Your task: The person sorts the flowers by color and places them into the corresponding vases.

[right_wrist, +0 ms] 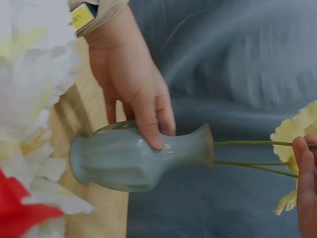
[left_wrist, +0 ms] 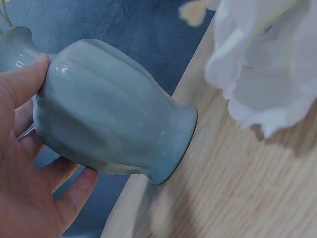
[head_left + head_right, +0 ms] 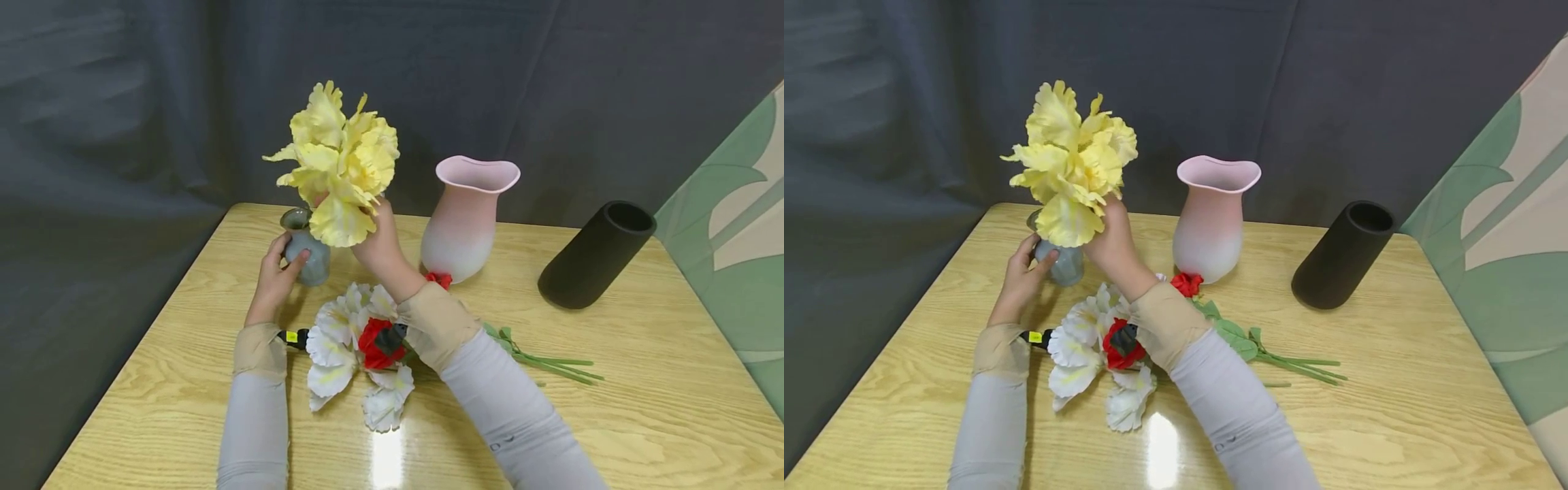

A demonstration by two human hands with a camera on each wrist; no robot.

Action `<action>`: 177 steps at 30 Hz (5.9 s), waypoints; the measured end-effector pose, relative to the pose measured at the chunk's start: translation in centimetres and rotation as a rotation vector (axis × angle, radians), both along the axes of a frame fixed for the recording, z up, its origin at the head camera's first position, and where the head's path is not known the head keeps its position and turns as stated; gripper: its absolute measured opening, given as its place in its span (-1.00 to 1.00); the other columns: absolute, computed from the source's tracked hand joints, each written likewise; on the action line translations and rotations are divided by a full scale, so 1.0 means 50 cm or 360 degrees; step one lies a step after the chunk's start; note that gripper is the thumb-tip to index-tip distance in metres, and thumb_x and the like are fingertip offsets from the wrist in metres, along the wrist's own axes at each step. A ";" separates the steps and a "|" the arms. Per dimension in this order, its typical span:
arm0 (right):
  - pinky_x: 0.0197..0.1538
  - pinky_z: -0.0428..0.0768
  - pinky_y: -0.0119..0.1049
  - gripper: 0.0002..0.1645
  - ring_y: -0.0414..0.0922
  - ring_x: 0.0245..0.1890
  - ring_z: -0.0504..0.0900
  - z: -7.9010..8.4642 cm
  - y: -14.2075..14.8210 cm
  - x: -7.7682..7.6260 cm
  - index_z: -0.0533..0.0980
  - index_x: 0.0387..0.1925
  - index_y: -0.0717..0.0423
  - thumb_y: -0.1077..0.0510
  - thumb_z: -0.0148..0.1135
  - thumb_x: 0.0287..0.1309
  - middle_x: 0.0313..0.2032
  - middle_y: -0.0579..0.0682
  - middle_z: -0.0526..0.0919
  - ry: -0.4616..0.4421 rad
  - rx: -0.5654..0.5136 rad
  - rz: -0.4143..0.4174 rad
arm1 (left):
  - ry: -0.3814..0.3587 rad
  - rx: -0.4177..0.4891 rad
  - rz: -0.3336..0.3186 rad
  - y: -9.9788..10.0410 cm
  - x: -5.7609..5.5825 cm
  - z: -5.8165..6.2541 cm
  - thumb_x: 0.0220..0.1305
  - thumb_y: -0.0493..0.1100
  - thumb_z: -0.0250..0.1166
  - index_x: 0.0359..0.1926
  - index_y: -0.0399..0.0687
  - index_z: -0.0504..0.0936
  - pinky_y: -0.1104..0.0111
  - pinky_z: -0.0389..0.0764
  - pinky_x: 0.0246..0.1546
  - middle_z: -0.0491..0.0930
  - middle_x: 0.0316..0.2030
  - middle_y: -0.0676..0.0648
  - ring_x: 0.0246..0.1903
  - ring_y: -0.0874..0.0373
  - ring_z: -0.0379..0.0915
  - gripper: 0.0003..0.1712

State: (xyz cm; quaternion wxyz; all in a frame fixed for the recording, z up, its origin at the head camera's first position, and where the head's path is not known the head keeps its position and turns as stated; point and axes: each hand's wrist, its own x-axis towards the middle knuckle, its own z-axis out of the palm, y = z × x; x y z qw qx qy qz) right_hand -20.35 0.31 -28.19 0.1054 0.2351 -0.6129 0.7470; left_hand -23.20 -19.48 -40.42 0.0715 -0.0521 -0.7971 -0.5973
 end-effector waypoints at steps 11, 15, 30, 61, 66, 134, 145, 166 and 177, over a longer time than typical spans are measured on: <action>0.33 0.47 -0.26 -0.48 0.05 0.26 0.47 -0.043 -0.014 -0.028 0.34 0.30 0.38 0.44 0.03 0.32 0.21 0.27 0.51 0.0006 0.0478 -0.0229 | 0.0020 0.0015 -0.0015 0.002 -0.001 0.003 0.48 -0.20 0.14 0.48 -0.26 0.17 -0.10 0.30 0.38 0.18 0.42 -0.28 0.43 -0.13 0.10 -0.35; 0.30 0.49 -0.24 -0.51 0.03 0.20 0.49 -0.053 -0.024 -0.037 0.38 0.27 0.35 0.45 0.04 0.31 0.16 0.26 0.54 -0.0020 0.0503 -0.0230 | 0.0035 0.0022 -0.0004 -0.003 0.001 0.000 0.47 -0.20 0.14 0.46 -0.26 0.20 -0.10 0.28 0.40 0.20 0.40 -0.29 0.42 -0.13 0.11 -0.37; -0.03 0.60 -0.35 -0.63 0.07 -0.06 0.68 -0.070 -0.014 -0.050 0.51 0.11 0.41 0.47 0.06 0.28 0.05 0.29 0.65 -0.0089 0.0693 -0.0183 | 0.0054 0.0023 -0.0009 0.009 0.010 0.002 0.49 -0.18 0.13 0.45 -0.25 0.23 -0.15 0.30 0.35 0.20 0.41 -0.27 0.40 -0.11 0.12 -0.39; -0.10 0.62 -0.39 -0.83 -0.23 -0.17 0.69 -0.033 0.326 0.136 0.61 -0.10 0.09 0.15 0.16 0.40 -0.20 -0.29 0.75 -0.0351 0.0349 -0.0502 | 0.1350 -0.0140 0.0087 0.153 0.038 0.052 0.12 -0.35 0.06 -0.48 -0.36 0.58 0.33 0.42 -0.61 0.61 -0.57 -0.23 -0.62 0.11 0.46 -0.81; -0.17 0.57 -0.40 -0.74 -0.24 -0.23 0.67 -0.071 0.345 0.153 0.59 -0.07 0.26 0.14 0.13 0.43 -0.25 -0.33 0.74 -0.0429 0.0524 -0.0511 | 0.0502 0.0344 -0.0336 0.169 0.024 0.054 0.28 -0.34 0.07 -0.18 -0.25 0.55 0.38 0.45 -0.10 0.60 -0.28 -0.15 -0.28 0.23 0.54 -0.84; -0.38 0.55 -0.28 -0.85 -0.13 -0.50 0.53 -0.254 0.323 0.320 0.60 -0.47 0.00 0.23 0.48 -0.03 -0.46 -0.16 0.48 0.0334 0.2295 -0.0494 | -0.0052 0.0078 -0.0641 0.379 -0.073 -0.010 0.16 -0.06 0.48 0.52 0.23 0.11 0.02 0.51 0.23 0.26 0.42 -0.01 0.31 -0.01 0.29 0.01; -0.49 0.52 -0.30 -0.82 -0.14 -0.54 0.60 -0.245 0.321 0.304 0.58 -0.51 -0.06 0.26 0.35 0.11 -0.49 -0.17 0.51 0.0118 0.2293 -0.0347 | -0.0039 0.0036 -0.0637 0.380 -0.072 -0.004 0.14 -0.07 0.50 0.50 0.16 0.16 0.05 0.51 0.24 0.30 0.38 -0.02 0.30 -0.04 0.32 -0.01; -0.40 0.48 -0.47 -0.83 -0.42 -0.42 0.42 -0.133 0.384 0.321 0.70 -0.24 0.04 0.33 0.34 0.16 -0.26 -0.16 0.69 -0.0017 0.1807 -0.0262 | -0.0071 0.0082 -0.0646 0.380 -0.085 -0.006 0.12 -0.06 0.51 0.48 0.22 0.20 0.04 0.50 0.26 0.28 0.40 0.04 0.35 -0.03 0.29 -0.03; -0.45 0.56 -0.46 -0.69 -0.49 -0.36 0.50 -0.115 0.403 0.325 0.65 -0.23 0.07 0.49 0.30 0.10 -0.27 -0.05 0.73 0.0158 0.1481 -0.0393 | -0.0066 0.0023 -0.0690 0.381 -0.095 0.003 0.12 -0.07 0.52 0.47 0.15 0.19 0.01 0.46 0.29 0.24 0.44 -0.02 0.38 -0.06 0.27 -0.03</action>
